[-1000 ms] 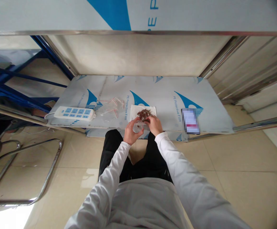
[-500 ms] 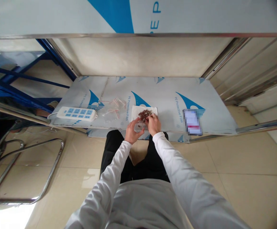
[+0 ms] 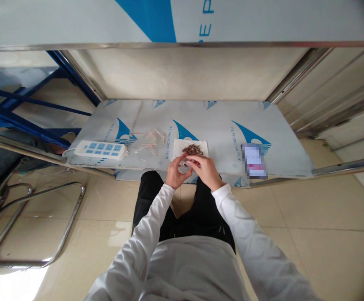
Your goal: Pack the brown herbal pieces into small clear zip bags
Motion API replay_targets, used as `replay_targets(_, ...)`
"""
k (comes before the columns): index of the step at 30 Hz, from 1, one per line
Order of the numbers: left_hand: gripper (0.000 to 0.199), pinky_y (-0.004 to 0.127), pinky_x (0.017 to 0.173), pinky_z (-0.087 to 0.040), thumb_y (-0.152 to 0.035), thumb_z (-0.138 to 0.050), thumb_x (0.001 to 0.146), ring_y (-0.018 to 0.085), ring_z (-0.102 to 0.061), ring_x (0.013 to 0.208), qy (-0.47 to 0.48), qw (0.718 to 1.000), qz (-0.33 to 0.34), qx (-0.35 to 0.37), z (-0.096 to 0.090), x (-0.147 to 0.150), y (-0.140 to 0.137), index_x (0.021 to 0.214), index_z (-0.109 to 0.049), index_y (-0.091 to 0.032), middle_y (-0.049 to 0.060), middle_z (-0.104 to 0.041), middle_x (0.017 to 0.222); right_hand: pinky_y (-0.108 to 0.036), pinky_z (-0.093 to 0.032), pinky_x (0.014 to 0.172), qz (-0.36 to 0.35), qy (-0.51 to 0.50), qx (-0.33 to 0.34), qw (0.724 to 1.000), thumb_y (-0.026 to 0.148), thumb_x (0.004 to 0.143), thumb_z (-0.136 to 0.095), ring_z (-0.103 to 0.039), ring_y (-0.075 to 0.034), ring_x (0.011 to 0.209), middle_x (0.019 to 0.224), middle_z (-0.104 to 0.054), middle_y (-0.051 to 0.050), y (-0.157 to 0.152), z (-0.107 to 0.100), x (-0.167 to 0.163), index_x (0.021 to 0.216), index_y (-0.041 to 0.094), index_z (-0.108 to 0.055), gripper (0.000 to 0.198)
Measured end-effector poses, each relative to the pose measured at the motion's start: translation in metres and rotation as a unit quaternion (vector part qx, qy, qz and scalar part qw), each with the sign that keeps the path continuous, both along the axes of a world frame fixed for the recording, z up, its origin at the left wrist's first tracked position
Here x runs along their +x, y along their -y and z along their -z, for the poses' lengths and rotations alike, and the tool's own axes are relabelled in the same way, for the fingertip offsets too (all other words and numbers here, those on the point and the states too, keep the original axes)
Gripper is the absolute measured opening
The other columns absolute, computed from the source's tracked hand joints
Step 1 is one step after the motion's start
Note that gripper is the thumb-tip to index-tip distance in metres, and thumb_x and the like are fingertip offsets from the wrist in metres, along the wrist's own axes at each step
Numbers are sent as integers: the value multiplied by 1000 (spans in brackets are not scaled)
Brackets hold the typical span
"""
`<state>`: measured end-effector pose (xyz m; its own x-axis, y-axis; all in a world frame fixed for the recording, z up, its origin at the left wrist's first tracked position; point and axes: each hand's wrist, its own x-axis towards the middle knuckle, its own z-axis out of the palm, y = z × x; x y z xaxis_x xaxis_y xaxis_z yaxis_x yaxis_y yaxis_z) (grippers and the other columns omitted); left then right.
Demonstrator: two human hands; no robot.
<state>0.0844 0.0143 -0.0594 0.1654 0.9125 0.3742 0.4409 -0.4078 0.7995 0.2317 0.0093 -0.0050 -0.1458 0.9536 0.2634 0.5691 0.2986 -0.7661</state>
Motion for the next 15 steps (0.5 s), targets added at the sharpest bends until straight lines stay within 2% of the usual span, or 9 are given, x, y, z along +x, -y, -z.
replay_targets(3, 61, 38, 97, -50, -22, -73, 72, 23, -64, 109, 10, 1000, -3, 3, -3, 0, 0, 128, -50, -19, 10, -67, 119, -30, -56, 73, 50, -48, -31, 997, 30, 88, -59, -70, -19, 79, 96, -74, -8, 3, 4, 6, 102, 19, -71, 21)
replay_targets(7, 62, 38, 97, -50, -24, -73, 72, 23, -64, 110, 20, 1000, -3, 8, -6, 0, 0, 129, -49, -19, 11, -66, 121, -30, -57, 71, 27, -79, -112, 990, 31, 82, -66, -72, -19, 79, 90, -75, -8, 5, 10, 8, 102, 17, -71, 25)
replay_targets(11, 63, 38, 97, -50, -25, -73, 73, 23, -63, 110, 19, 1000, 0, 2, -6, -1, 2, 131, -48, -19, 11, -65, 122, -31, -57, 77, 25, -110, -128, 985, 21, 79, -65, -72, -20, 84, 93, -76, -8, 5, 11, 5, 98, 17, -72, 21)
replay_targets(15, 75, 40, 99, -49, -33, -78, 70, 25, -63, 112, 47, 998, 29, -16, -5, -6, 7, 136, -45, -18, 13, -63, 126, -32, -57, 74, 56, -104, -123, 985, 20, 77, -66, -73, -20, 77, 85, -77, -6, 6, 5, 4, 87, 18, -74, 13)
